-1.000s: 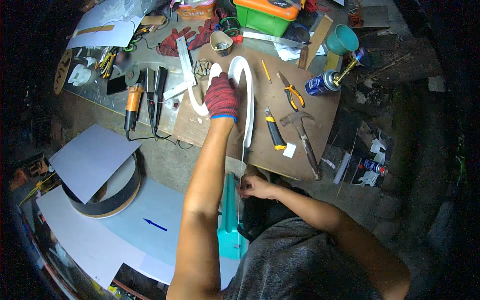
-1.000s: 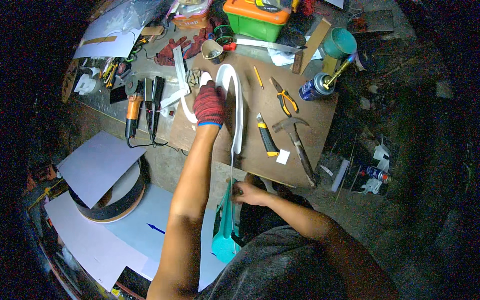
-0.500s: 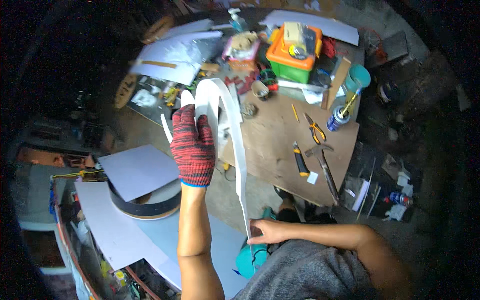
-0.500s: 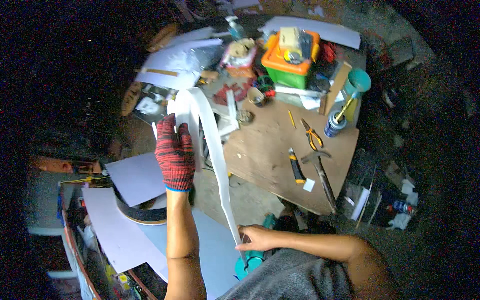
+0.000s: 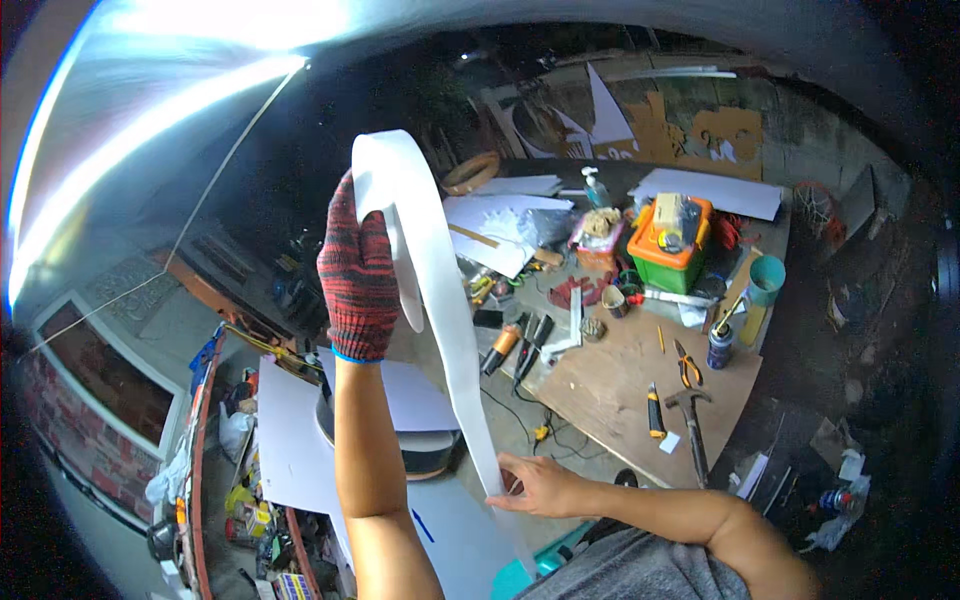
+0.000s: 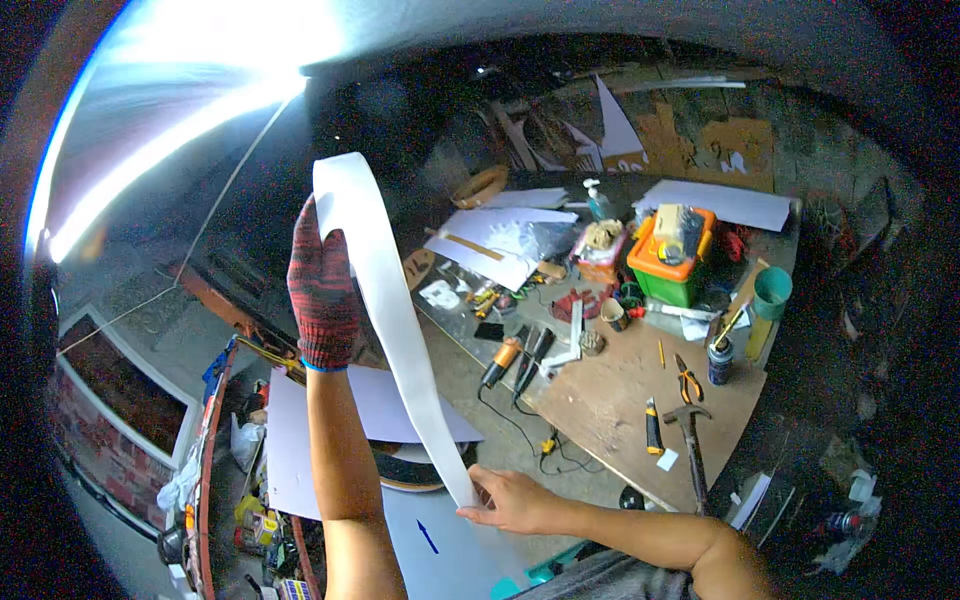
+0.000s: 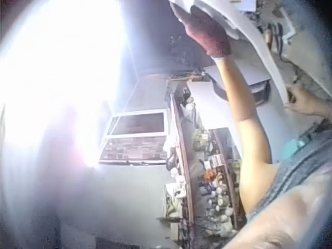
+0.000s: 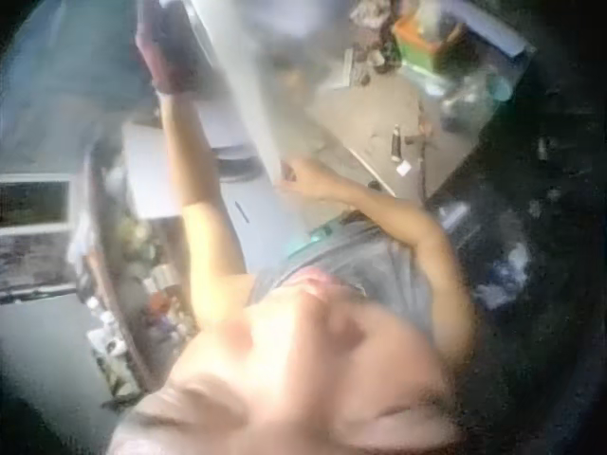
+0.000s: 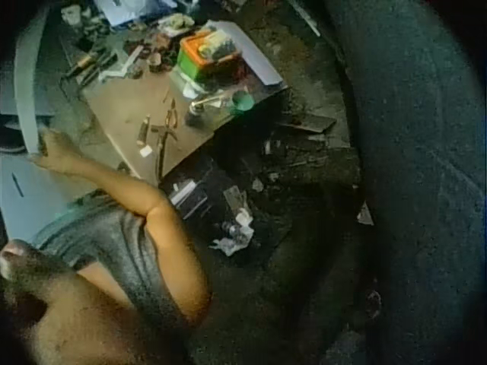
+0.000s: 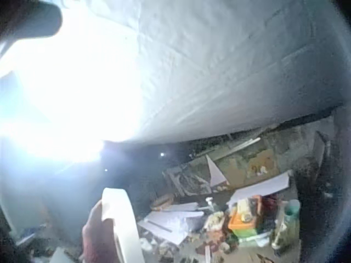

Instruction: The user is fabricating a curved 3D sign letter by heating and bending a white plastic strip.

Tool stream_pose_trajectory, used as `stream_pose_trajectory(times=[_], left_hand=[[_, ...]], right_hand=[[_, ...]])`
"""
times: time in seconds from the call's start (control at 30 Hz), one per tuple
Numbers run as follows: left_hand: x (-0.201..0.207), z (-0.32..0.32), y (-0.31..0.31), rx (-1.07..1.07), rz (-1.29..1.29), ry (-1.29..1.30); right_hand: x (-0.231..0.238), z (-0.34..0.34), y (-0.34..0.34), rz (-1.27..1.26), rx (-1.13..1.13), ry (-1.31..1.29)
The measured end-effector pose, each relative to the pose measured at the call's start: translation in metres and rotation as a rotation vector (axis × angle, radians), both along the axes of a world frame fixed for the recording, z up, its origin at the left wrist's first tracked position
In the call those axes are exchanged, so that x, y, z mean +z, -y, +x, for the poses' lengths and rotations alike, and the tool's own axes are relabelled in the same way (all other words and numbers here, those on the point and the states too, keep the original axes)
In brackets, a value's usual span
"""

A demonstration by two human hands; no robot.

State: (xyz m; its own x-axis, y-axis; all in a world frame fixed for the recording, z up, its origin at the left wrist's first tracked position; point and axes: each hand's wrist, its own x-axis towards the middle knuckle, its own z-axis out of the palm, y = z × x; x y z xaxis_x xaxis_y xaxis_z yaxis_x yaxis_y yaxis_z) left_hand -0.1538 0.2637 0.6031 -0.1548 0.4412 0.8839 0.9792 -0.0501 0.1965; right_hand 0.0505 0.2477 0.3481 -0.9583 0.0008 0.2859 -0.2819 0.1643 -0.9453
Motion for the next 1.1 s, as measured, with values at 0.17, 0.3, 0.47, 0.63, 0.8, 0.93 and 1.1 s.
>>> stream_pose_trajectory(times=[0.17, 0.3, 0.47, 0.63, 0.8, 0.93, 1.1], left_hand=[[0.055, 0.027, 0.013, -0.214, 0.106, 0.108], [0.071, 0.034, 0.029, -0.25, 0.117, 0.098], [0.043, 0.01, 0.056, -0.512, 0.2, 0.246], [-0.006, 0.017, 0.061, -0.42, 0.231, 0.238], [-0.045, 0.03, 0.063, -0.348, 0.243, 0.306], [-0.071, 0.006, 0.074, -0.311, 0.229, 0.198], [-0.092, -0.005, 0.07, -0.223, 0.256, 0.225]], right_hand=[[0.031, 0.007, -0.005, 0.108, -0.131, -0.148], [0.037, 0.009, -0.01, 0.218, -0.269, -0.239], [0.039, 0.021, -0.01, 0.285, -0.445, -0.285], [0.038, 0.027, -0.016, 0.312, -0.527, -0.23], [0.035, 0.023, -0.019, 0.306, -0.695, -0.337], [0.025, 0.016, -0.008, 0.316, -0.676, -0.256], [0.018, 0.008, 0.001, 0.279, -0.722, -0.258]])
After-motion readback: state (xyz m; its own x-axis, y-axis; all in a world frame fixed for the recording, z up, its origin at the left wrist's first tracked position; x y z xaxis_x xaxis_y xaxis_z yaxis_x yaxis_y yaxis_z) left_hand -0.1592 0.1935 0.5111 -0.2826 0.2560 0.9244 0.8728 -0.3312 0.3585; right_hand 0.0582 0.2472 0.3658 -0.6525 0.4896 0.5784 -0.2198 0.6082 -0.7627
